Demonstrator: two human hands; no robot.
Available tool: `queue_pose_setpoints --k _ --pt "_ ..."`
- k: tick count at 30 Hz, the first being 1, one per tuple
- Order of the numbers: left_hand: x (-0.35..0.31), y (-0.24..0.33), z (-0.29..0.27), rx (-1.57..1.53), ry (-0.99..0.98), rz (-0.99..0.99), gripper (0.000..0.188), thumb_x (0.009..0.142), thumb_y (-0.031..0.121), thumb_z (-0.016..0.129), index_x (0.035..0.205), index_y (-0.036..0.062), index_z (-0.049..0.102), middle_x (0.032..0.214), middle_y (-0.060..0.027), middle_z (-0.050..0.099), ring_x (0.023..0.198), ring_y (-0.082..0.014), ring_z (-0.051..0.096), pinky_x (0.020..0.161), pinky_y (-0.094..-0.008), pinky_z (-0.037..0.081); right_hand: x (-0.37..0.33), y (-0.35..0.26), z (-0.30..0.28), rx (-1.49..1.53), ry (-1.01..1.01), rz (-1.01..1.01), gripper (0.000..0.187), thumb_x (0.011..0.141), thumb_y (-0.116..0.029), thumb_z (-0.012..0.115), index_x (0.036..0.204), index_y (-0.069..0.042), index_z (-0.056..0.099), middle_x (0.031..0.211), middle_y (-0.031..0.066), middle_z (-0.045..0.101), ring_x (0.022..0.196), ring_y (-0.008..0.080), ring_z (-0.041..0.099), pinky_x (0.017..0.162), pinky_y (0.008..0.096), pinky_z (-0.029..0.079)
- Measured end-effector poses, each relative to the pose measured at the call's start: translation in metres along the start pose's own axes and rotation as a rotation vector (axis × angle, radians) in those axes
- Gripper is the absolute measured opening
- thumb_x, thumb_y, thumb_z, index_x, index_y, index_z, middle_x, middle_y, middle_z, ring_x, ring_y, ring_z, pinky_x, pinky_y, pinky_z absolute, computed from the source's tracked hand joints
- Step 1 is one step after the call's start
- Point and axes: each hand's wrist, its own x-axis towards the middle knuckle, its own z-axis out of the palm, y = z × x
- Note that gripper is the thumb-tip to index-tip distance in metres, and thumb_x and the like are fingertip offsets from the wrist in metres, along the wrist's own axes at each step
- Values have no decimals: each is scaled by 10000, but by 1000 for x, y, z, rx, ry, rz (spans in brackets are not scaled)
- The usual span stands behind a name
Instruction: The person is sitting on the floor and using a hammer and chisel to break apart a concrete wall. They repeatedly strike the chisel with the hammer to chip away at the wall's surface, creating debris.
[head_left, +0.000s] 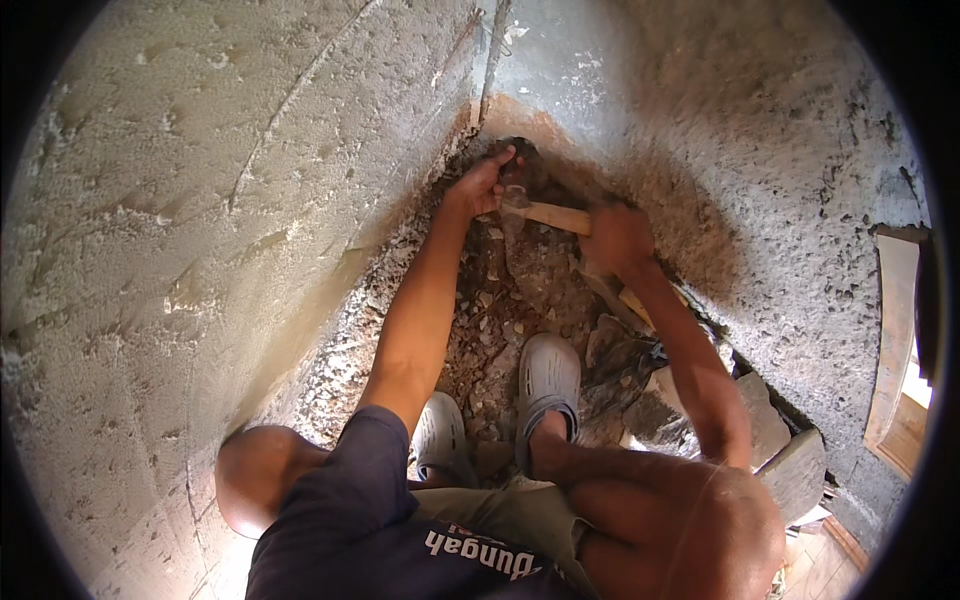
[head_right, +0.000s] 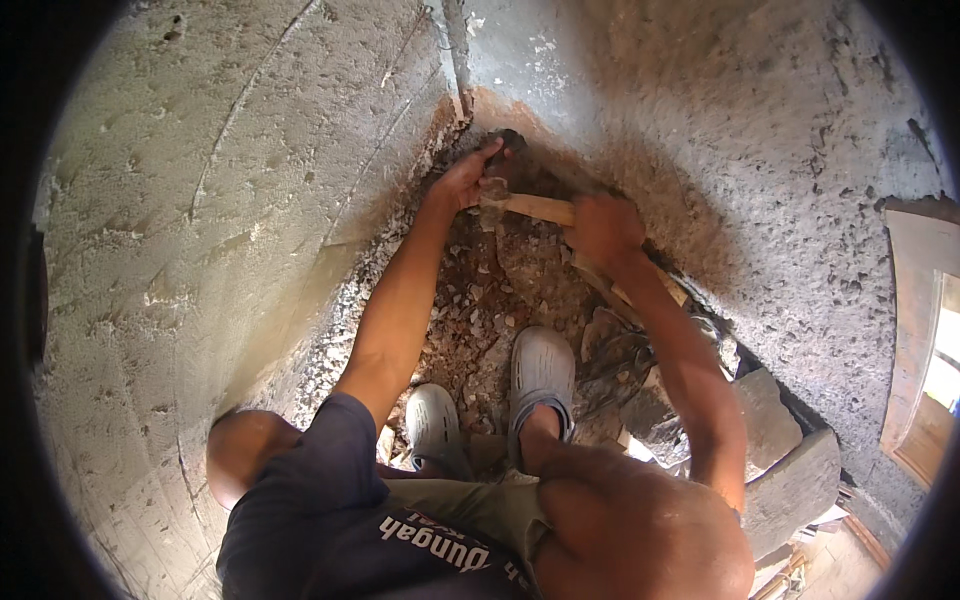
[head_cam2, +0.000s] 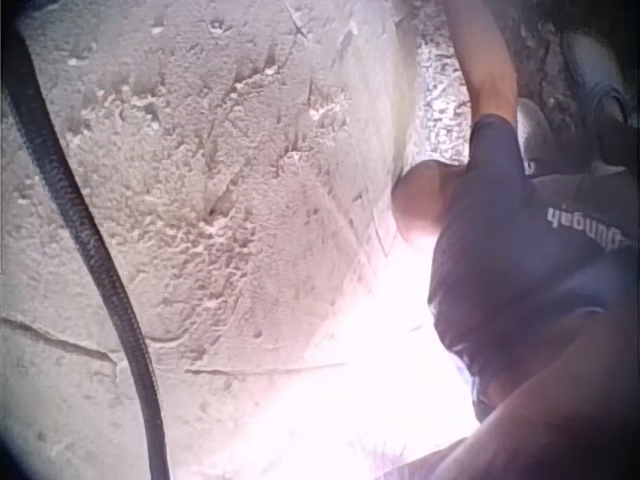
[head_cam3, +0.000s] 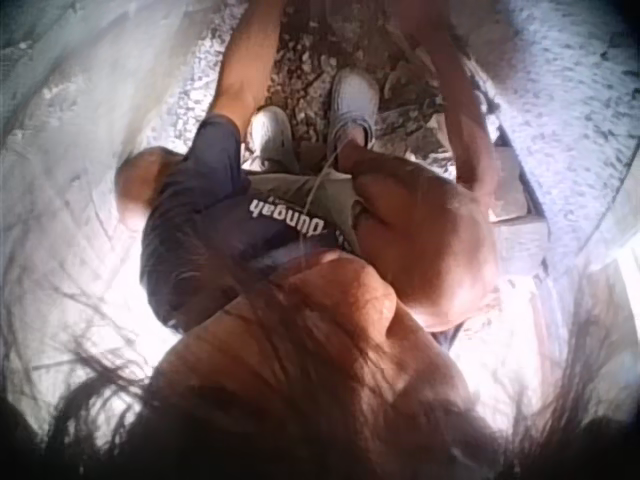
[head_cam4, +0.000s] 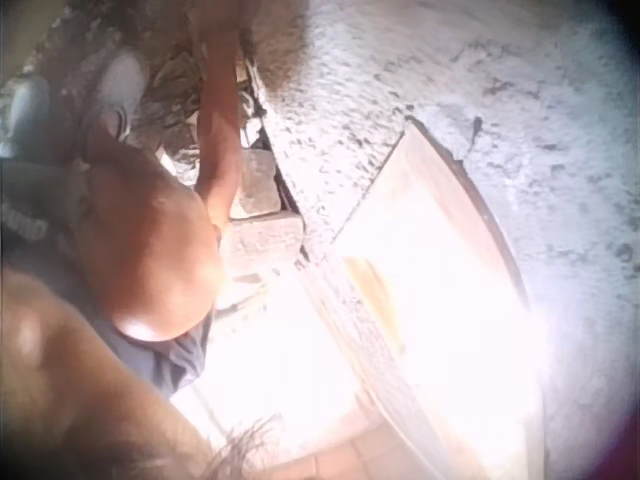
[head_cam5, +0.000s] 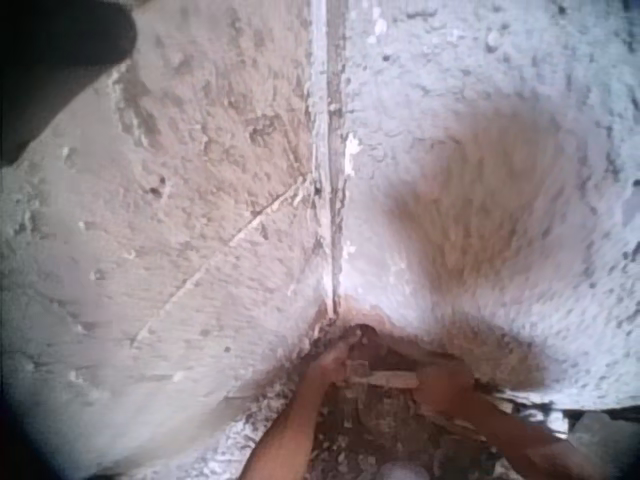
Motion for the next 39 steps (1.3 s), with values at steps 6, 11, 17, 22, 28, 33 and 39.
queue_pose_setpoints --k 6,11,17,22,28,33,39 --pt "8 2 -18 -45 -335 -47 404 1024 505 533 1006 119 650 701 9 548 501 -99 404 512 -264 408 -35 -21 10 208 188 -329 239 725 -301 779 729 -118 626 776 98 687 696 321 684 622 497 514" --pt "9 -10 -52 16 -76 -49 460 1064 484 445 1088 77 656 885 -67 635 642 -158 548 592 -313 470 -6 -8 1 149 155 -253 181 758 -261 734 761 -95 663 769 110 692 700 350 691 625 474 546" --pt "-23 -26 -63 196 33 80 516 1083 479 367 1239 58 620 1031 -98 692 842 -194 631 714 -360 502 -20 -23 10 146 0 -140 215 723 -295 746 856 -129 714 806 94 716 801 333 711 710 464 561" --pt "-42 -24 -71 252 -20 11 495 1087 462 360 1250 69 612 1040 -89 681 851 -202 630 755 -354 502 -31 -24 10 218 194 -680 187 718 -282 746 813 -125 708 799 118 713 786 343 710 702 444 561" --pt "-72 -36 -78 205 -64 253 448 1087 415 394 1240 51 607 1003 -79 667 825 -207 637 756 -358 509 2 -36 -4 54 -56 53 229 694 -304 717 826 -117 710 838 117 723 776 333 699 679 466 558" --pt "-80 -48 -85 273 38 75 392 1085 349 415 1230 39 605 976 -74 669 758 -188 636 713 -343 522 -40 -69 -11 330 178 -848 182 779 -274 674 809 -98 707 821 142 724 746 334 709 678 465 575" --pt "-77 -59 -97 252 -28 69 380 1087 341 411 1227 45 603 950 -66 670 713 -180 628 690 -326 521 7 -22 -6 207 29 19 176 737 -255 745 845 -120 712 726 90 691 697 325 692 647 447 548"
